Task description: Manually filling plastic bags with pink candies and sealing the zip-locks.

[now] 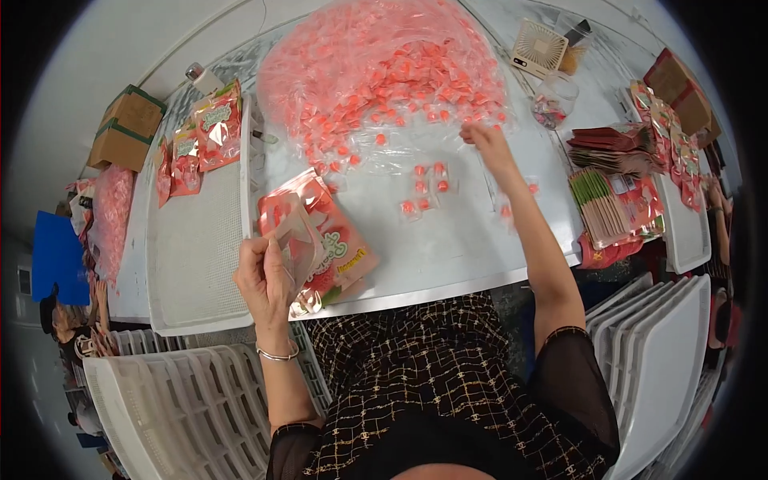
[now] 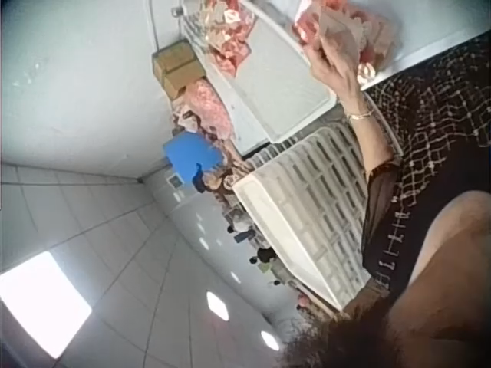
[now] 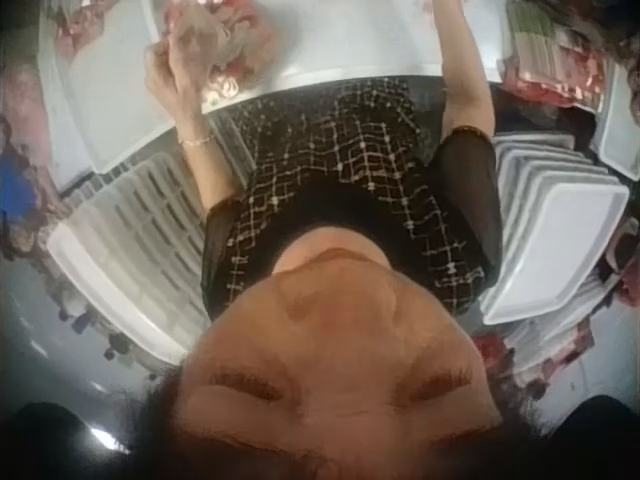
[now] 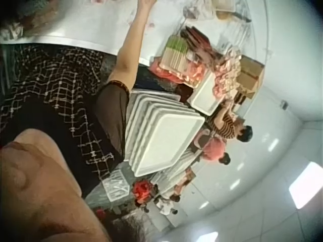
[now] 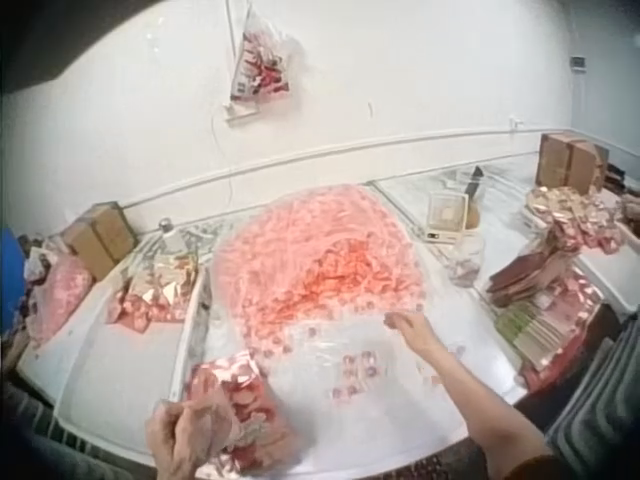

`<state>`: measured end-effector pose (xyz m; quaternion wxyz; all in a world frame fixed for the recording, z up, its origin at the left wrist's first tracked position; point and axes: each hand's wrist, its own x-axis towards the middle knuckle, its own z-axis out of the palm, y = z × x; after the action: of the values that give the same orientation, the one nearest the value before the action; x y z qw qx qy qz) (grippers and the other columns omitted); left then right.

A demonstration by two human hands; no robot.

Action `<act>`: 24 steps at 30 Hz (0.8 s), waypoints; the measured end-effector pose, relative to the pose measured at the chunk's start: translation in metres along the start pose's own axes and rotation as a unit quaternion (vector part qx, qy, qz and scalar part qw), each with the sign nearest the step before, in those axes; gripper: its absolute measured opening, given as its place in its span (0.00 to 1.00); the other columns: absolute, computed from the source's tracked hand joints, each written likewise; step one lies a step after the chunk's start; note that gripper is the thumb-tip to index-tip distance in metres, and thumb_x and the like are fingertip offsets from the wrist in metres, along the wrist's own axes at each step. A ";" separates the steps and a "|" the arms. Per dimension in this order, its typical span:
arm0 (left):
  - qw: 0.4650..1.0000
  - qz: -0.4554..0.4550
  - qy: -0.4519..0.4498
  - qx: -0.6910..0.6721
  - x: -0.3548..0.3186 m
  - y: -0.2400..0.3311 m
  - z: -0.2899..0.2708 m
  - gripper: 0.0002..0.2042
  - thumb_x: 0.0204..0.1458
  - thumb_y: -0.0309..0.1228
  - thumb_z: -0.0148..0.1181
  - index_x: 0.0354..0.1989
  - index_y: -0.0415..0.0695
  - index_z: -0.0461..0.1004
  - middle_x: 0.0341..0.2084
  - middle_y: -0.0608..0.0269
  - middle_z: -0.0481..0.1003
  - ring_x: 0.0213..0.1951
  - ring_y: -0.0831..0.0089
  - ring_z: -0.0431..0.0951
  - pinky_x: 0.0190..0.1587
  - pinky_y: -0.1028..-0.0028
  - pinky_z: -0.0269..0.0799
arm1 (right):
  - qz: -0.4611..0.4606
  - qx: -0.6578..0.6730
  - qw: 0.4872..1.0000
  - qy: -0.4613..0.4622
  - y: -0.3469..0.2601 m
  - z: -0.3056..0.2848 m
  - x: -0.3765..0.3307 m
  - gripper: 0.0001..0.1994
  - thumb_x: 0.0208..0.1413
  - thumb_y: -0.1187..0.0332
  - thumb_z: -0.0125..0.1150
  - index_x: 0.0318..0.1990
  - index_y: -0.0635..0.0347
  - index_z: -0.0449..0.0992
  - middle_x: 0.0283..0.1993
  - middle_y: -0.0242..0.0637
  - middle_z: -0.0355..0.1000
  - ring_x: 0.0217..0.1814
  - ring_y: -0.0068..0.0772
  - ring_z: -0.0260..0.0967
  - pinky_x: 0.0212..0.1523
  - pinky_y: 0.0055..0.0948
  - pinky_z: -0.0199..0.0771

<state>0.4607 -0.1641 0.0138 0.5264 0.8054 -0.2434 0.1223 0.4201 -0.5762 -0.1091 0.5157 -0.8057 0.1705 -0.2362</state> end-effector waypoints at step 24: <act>0.994 0.055 -0.057 0.079 0.008 -0.007 0.035 0.07 0.58 0.27 0.49 0.30 0.37 0.65 0.20 0.59 0.67 0.22 0.73 0.65 0.27 0.73 0.63 | -0.387 -0.123 0.896 -0.181 -0.163 0.120 -0.132 0.12 0.44 0.69 0.65 0.38 0.58 0.74 0.45 0.33 0.68 0.48 0.35 0.64 0.49 0.37 0.60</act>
<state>0.4688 -0.1958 -0.0024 0.4392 0.8352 -0.3067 0.1242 0.3823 -0.3512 -0.0299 0.3028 -0.8937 -0.2231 -0.2445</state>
